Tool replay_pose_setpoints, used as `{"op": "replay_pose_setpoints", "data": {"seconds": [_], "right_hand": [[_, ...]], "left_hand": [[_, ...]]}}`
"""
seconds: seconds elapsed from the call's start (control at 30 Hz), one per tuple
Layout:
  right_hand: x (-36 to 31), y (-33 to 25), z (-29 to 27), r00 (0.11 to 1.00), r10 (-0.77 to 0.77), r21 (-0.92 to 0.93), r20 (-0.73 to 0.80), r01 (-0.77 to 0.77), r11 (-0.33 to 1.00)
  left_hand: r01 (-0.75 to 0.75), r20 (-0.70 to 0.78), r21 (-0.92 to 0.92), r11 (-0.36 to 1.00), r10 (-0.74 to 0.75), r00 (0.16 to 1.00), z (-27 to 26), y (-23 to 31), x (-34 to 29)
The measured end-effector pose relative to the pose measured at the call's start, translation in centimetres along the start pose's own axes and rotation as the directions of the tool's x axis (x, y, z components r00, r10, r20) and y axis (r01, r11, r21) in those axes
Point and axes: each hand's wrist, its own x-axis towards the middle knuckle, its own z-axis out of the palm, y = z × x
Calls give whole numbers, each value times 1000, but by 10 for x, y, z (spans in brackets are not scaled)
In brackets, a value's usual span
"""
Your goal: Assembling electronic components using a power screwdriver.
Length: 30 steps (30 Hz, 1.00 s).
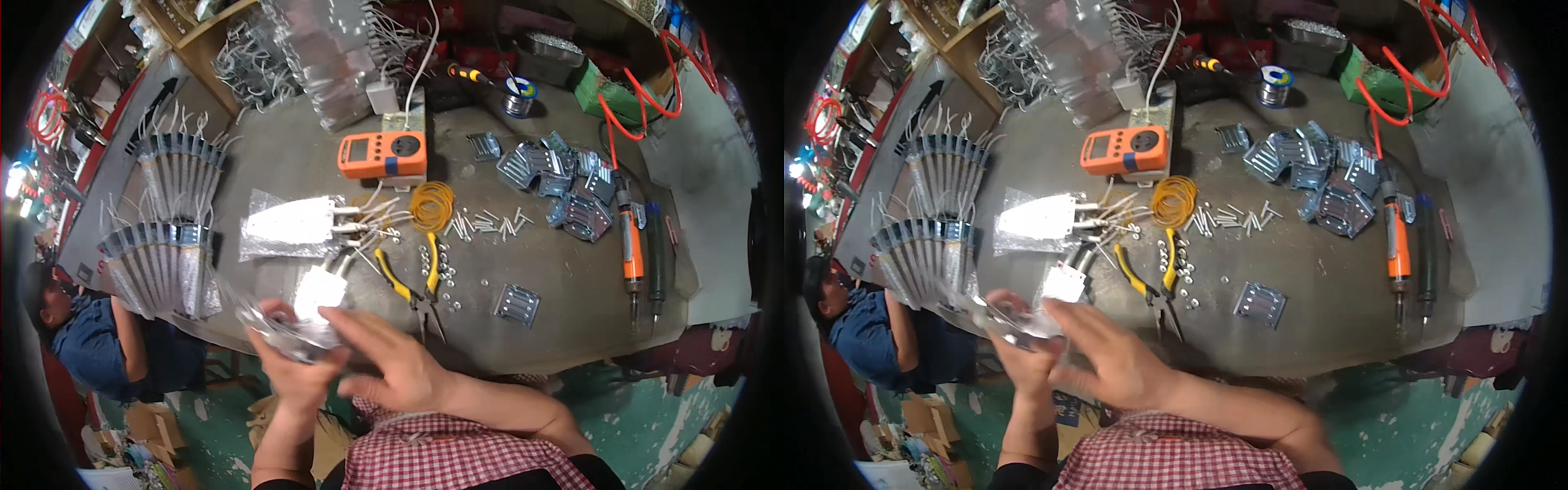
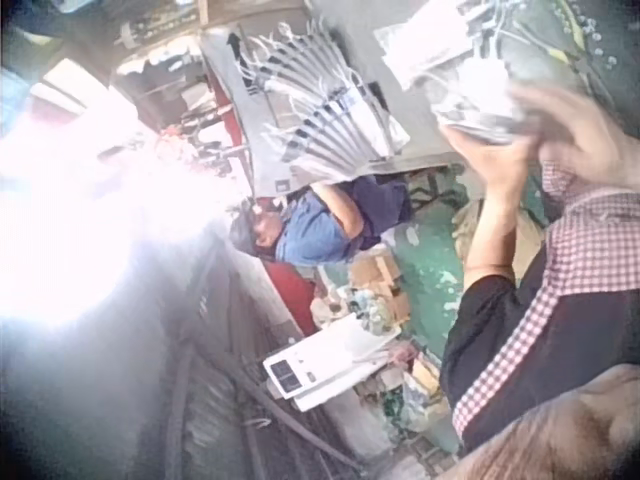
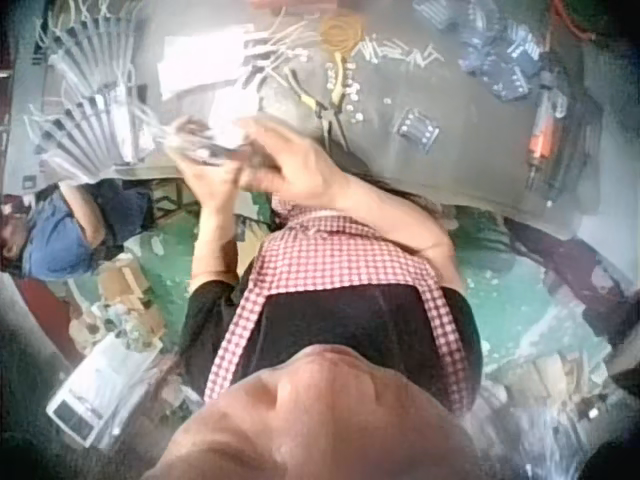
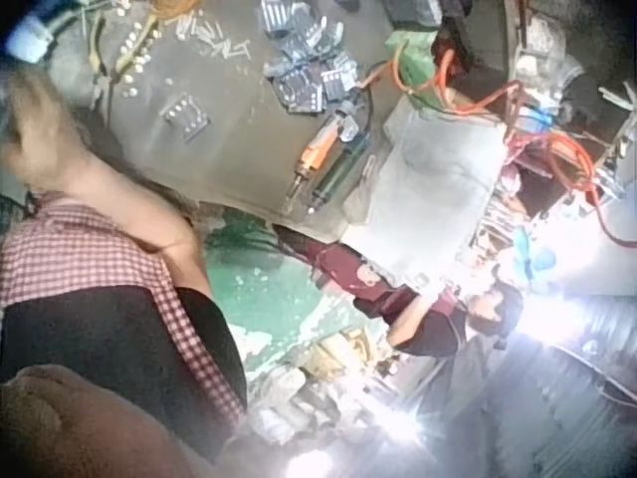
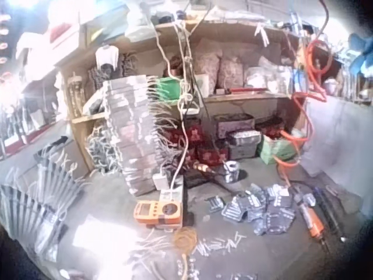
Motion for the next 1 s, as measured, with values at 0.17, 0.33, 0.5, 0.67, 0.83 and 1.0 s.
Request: {"op": "replay_pose_setpoints", "data": {"seconds": [0.17,0.33,0.5,0.67,0.83,1.0], "right_hand": [[-19,31,-1,1000,23,-158,4,-22,987],[-26,27,-29,985,67,-33,159,-62,998],[-49,18,-105,919,-168,-774,-356,-189,604],[-94,25,-142,802,207,-434,-560,-497,752],[-76,-6,-115,869,-12,-553,-495,-304,776],[-79,2,-110,936,-52,-617,-348,-187,764]], "left_hand": [[-141,266,50,989,123,956,16,-53,-33],[0,686,-255,967,181,704,-1,-12,12],[408,654,-315,857,-115,748,12,-5,-1],[961,938,-154,231,-271,216,61,21,-30],[987,966,-59,149,-240,94,93,23,-51],[958,963,-140,249,-190,190,97,18,-57]]}}
